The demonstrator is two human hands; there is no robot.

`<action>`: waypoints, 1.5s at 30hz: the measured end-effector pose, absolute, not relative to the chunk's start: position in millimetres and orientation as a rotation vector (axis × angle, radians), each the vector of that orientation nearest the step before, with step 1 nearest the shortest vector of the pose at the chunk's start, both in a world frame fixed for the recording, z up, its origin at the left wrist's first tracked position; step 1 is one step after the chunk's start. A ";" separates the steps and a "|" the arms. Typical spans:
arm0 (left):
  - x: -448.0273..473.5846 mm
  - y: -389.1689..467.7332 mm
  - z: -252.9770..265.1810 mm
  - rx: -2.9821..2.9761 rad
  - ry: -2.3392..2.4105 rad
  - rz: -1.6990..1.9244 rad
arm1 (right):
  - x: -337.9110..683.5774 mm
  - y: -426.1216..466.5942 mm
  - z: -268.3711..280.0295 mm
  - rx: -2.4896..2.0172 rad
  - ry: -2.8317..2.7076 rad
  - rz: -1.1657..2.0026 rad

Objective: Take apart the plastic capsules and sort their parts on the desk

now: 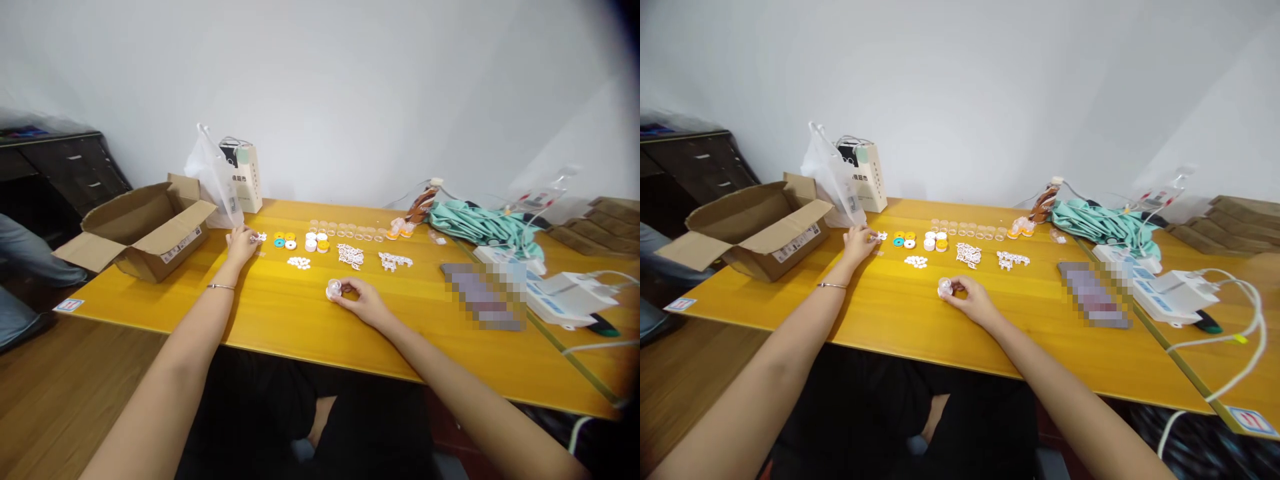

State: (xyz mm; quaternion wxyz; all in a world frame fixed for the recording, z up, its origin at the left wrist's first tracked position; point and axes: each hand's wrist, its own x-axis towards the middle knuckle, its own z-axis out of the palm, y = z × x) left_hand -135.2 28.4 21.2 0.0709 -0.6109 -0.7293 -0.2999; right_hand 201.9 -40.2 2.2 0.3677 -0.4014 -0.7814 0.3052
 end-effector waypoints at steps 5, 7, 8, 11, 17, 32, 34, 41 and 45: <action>-113.0 13.5 36.5 -1.894 -1.848 -1.027 | 193.6 -43.8 5.0 -0.953 -2.081 0.845; -95.0 2.2 42.8 -2.029 -1.730 -1.059 | 192.0 -45.1 6.2 -0.936 -2.098 0.860; -84.5 -4.8 45.2 -2.131 -1.672 -1.078 | 191.7 -45.5 6.5 -0.928 -2.108 0.869; -51.4 -28.9 46.8 -2.606 -1.402 -1.071 | 192.1 -45.1 5.9 -0.911 -2.111 0.886; -8.9 -53.7 29.3 -3.028 -1.045 -0.681 | 191.8 -40.4 1.3 -0.918 -2.085 0.891; 30.9 -92.8 4.3 -2.594 -1.855 -0.814 | 174.7 -48.8 4.8 -1.195 -2.163 0.630; 33.6 -92.1 2.6 -2.531 -1.898 -0.829 | 173.0 -48.2 3.7 -1.231 -2.139 0.610; 20.2 -78.0 9.1 -2.698 -1.919 -0.946 | 172.7 -49.4 5.2 -1.256 -2.190 0.506; 13.2 -64.1 11.9 -2.920 -1.831 -0.993 | 171.5 -50.5 6.9 -1.311 -2.262 0.404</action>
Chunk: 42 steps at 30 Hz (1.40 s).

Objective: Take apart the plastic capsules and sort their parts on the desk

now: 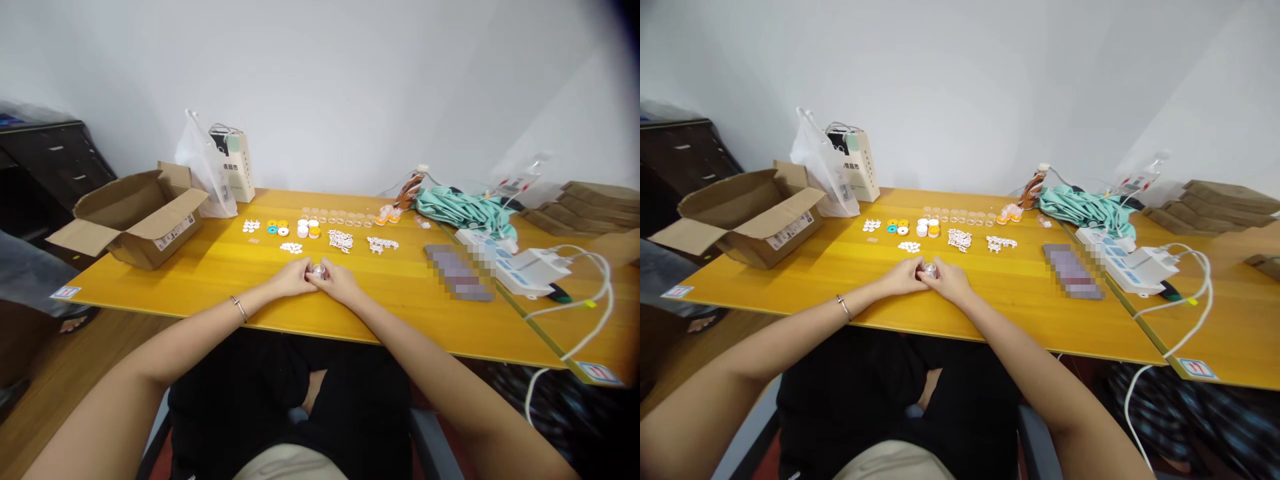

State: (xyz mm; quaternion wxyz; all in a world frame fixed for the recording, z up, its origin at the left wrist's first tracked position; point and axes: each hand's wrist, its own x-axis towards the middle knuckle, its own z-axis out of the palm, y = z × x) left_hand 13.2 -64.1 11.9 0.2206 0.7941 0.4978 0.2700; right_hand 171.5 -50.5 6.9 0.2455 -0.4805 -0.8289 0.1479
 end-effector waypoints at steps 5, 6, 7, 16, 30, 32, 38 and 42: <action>13.2 -50.0 7.5 2.188 1.296 0.789 | 173.2 -46.5 6.5 -1.354 -2.300 0.371; 12.5 -47.6 6.9 2.182 1.277 0.786 | 173.6 -44.8 7.0 -1.349 -2.323 0.371; 11.3 -45.3 6.6 2.175 1.244 0.777 | 174.0 -42.9 8.0 -1.338 -2.351 0.367; 0.1 -26.9 7.6 2.067 0.861 0.634 | 182.3 -31.8 18.5 -1.009 -2.479 0.543; -1.1 -32.5 15.8 2.106 0.970 0.621 | 192.1 -35.6 19.0 -0.936 -2.300 0.918; -2.0 -30.8 14.3 2.120 0.974 0.623 | 191.3 -36.1 18.4 -0.920 -2.270 0.932; -2.6 -27.6 9.4 2.162 0.967 0.631 | 178.0 -37.6 11.7 -1.153 -2.147 0.753; -1.3 -27.8 7.3 2.155 0.991 0.657 | 180.1 -41.2 14.1 -1.061 -2.233 0.680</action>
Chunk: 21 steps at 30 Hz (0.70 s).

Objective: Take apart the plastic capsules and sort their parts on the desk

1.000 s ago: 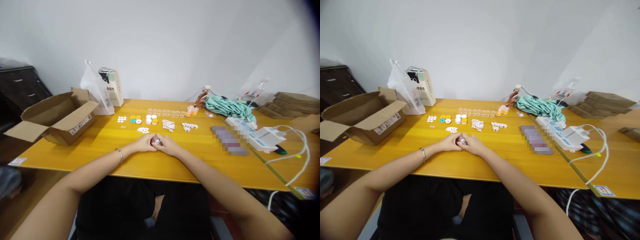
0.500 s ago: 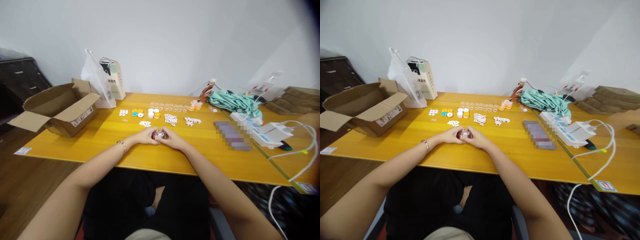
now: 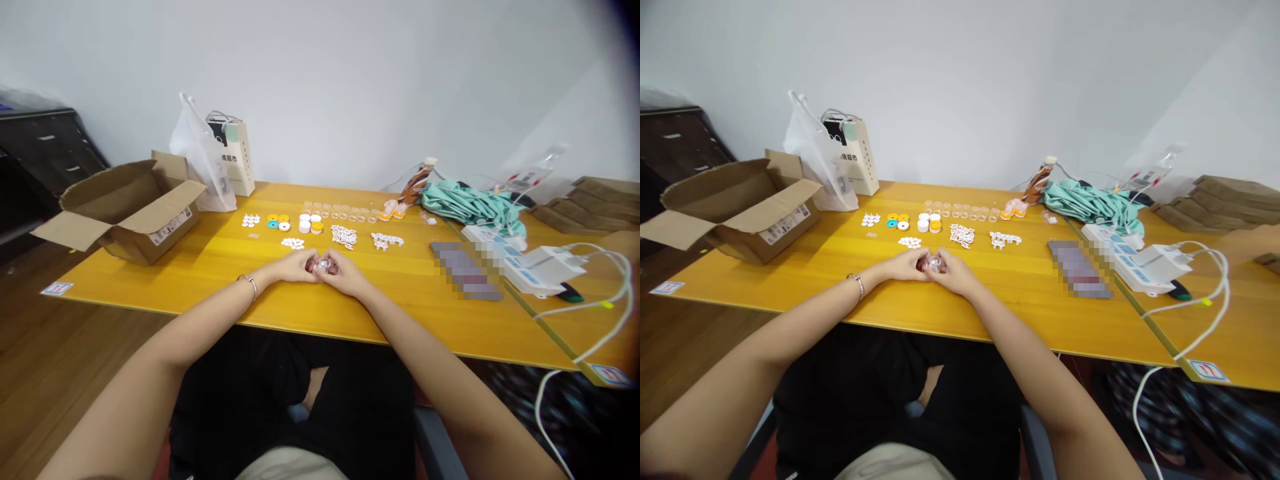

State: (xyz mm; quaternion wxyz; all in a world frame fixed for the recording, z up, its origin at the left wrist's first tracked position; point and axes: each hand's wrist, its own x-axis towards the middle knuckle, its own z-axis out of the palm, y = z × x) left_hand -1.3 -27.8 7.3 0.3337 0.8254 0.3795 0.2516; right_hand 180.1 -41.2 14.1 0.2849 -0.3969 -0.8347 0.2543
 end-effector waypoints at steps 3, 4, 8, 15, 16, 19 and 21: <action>-1.0 -28.1 6.7 2.136 0.969 0.658 | 182.9 -43.1 15.9 -0.994 -2.281 0.600; -1.0 -28.3 6.8 2.127 0.963 0.656 | 182.9 -43.3 16.0 -1.059 -2.265 0.559; -0.9 -29.0 7.5 2.115 0.969 0.671 | 179.6 -43.1 15.1 -1.285 -2.230 0.401; -1.0 -29.7 8.8 2.119 0.936 0.660 | 178.3 -45.4 17.9 -1.056 -2.229 0.289; -0.9 -29.6 8.8 2.124 0.942 0.658 | 178.3 -45.9 18.4 -1.112 -2.244 0.327; -0.6 -28.9 8.4 2.123 0.921 0.665 | 178.3 -46.8 19.8 -1.091 -2.348 0.371; -0.6 -28.6 8.2 2.125 0.905 0.663 | 178.5 -46.7 20.4 -1.008 -2.367 0.316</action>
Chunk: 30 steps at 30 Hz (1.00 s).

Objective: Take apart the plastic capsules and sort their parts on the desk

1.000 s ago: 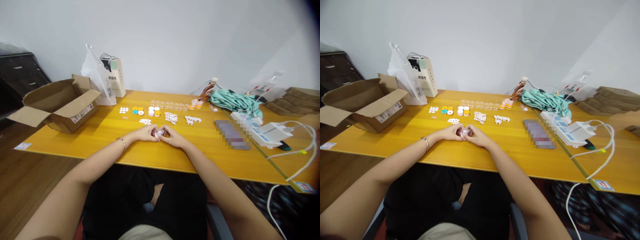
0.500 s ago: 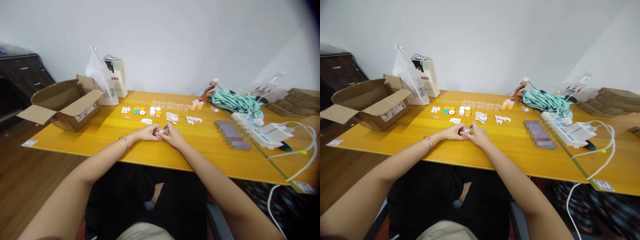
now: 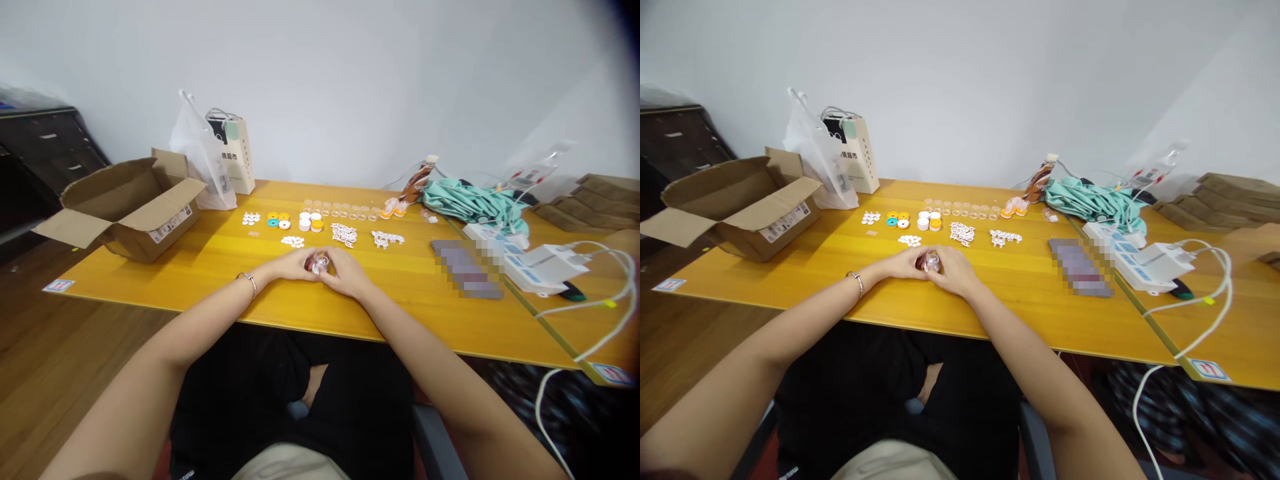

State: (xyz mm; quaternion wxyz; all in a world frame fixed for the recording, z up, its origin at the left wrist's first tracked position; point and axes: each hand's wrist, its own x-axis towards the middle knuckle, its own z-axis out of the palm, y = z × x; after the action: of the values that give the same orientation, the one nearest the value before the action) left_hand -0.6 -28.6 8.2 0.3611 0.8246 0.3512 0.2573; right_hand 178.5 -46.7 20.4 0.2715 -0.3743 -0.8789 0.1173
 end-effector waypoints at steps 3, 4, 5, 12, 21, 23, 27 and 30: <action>-1.1 -28.4 7.5 2.142 0.912 0.655 | 178.5 -46.1 20.5 -1.103 -2.312 0.264; -1.2 -28.1 7.0 2.140 0.917 0.662 | 178.2 -46.2 20.5 -1.155 -2.300 0.261; -1.2 -27.7 6.2 2.134 0.914 0.667 | 177.8 -46.4 20.6 -1.179 -2.303 0.257; -0.3 -25.6 1.7 2.106 0.896 0.668 | 176.3 -47.9 21.2 -1.026 -2.295 0.214; 0.0 -25.3 -1.8 2.075 0.852 0.690 | 176.2 -46.4 19.1 -1.125 -2.283 0.245; 0.1 -25.5 -1.7 2.070 0.874 0.695 | 176.1 -47.0 19.5 -1.154 -2.276 0.272; 0.3 -26.6 -0.5 2.051 0.846 0.699 | 176.8 -46.6 18.9 -1.050 -2.297 0.237; 0.4 -26.8 -0.2 2.021 0.857 0.695 | 176.9 -45.4 17.3 -1.135 -2.269 0.251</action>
State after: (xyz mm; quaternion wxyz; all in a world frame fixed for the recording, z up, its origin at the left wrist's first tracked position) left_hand 0.4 -26.8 -0.2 0.4072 0.8017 0.3398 0.2755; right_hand 176.9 -45.4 17.3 0.2919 -0.4259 -0.8512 0.0943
